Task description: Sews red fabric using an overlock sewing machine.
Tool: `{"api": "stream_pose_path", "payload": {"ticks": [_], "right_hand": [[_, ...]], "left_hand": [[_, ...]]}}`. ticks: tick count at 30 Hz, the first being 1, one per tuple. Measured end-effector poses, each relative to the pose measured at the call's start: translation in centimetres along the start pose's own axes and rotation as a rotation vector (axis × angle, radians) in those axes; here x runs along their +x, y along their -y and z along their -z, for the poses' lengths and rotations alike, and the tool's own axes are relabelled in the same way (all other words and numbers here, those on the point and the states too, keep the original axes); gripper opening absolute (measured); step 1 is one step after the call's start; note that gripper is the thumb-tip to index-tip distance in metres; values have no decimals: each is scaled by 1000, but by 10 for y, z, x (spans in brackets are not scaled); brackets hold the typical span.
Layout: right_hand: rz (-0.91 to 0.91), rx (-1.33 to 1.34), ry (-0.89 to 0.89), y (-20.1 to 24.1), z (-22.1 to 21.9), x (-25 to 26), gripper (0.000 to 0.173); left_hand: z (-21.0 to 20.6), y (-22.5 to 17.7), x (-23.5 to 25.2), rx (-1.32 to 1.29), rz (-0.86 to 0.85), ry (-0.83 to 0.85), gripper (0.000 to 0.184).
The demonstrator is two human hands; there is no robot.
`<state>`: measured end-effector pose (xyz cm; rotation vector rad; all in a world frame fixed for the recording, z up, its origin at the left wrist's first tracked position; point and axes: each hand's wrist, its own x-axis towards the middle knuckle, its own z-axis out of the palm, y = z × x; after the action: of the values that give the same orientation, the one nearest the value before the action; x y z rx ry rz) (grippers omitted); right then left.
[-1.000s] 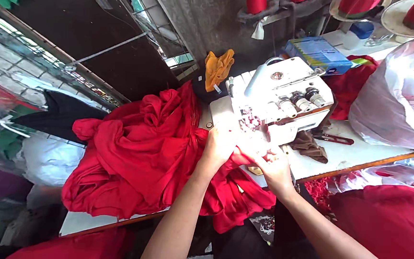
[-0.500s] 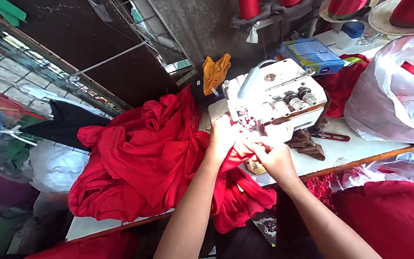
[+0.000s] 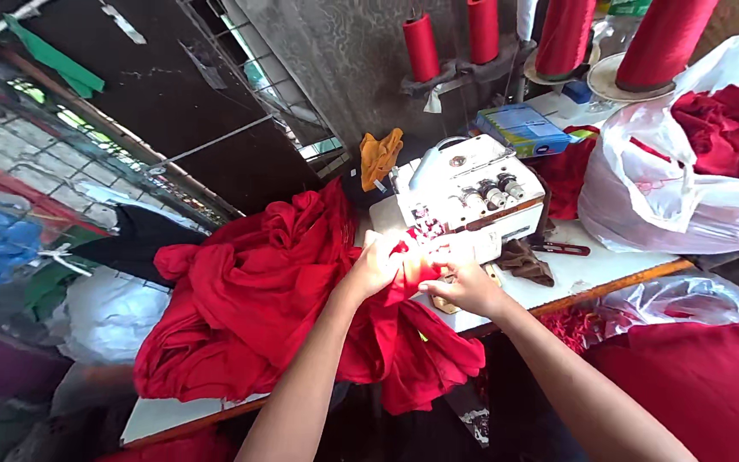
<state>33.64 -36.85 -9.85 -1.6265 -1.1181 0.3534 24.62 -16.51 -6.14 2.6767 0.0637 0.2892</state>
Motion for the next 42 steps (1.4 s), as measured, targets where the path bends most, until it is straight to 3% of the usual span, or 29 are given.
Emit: {"api": "stream_pose_path", "payload": {"ticks": [3,5,8,11,13,15,19,22,24,26,28,30,32,33,34,36,37,39,42], "right_hand": [[-13,274,33,-4,3,7,19],[-43,282,22,-4,10,9,19],[-98,355,-78,4,20,11,14],[-269,700,-254,17,20,20,15],[-285,770,-317,19,12,26,15],[-204,585,-268,18,4,28,17],[-39,-62,-19,22,12,24,28],[-47,-151,162,29,26,24,39],[-46,-132,245,27,27,24,38],[-71,16,208,24,24,21,28],[-132,334,68,21,20,15,16],[-148,571,-9,15,17,10,14],[-156,648,-46,11,14,6,12],[-163,666,-72,10,12,4,10],[-165,679,-90,8,11,3,8],[-170,684,-116,6,8,1,2],[-175,670,-122,5,5,0,2],[-173,639,-125,3,-5,-2,7],[-157,621,-129,4,-12,-1,6]], "left_hand": [[11,2,3,317,-59,134,25],[21,1,8,451,-135,159,21],[45,-10,13,506,-244,180,19],[72,-52,9,535,-224,374,25],[74,-73,1,567,-233,423,24],[62,-65,-5,578,-388,310,19],[59,-65,-6,647,-398,210,8],[62,-66,-1,652,-342,176,5],[55,-72,4,594,-387,121,6],[46,-81,6,454,-441,8,9],[40,-94,0,295,-366,-129,21],[26,-101,-20,217,-168,-158,62],[-4,-81,-48,251,-46,-135,93],[-19,-59,-64,303,-44,-160,93],[-30,-35,-79,323,-54,-244,82],[-25,3,-100,356,23,-388,59],[-15,15,-107,391,56,-440,57],[3,27,-115,455,92,-466,71],[18,10,-114,404,174,-310,90]]}}
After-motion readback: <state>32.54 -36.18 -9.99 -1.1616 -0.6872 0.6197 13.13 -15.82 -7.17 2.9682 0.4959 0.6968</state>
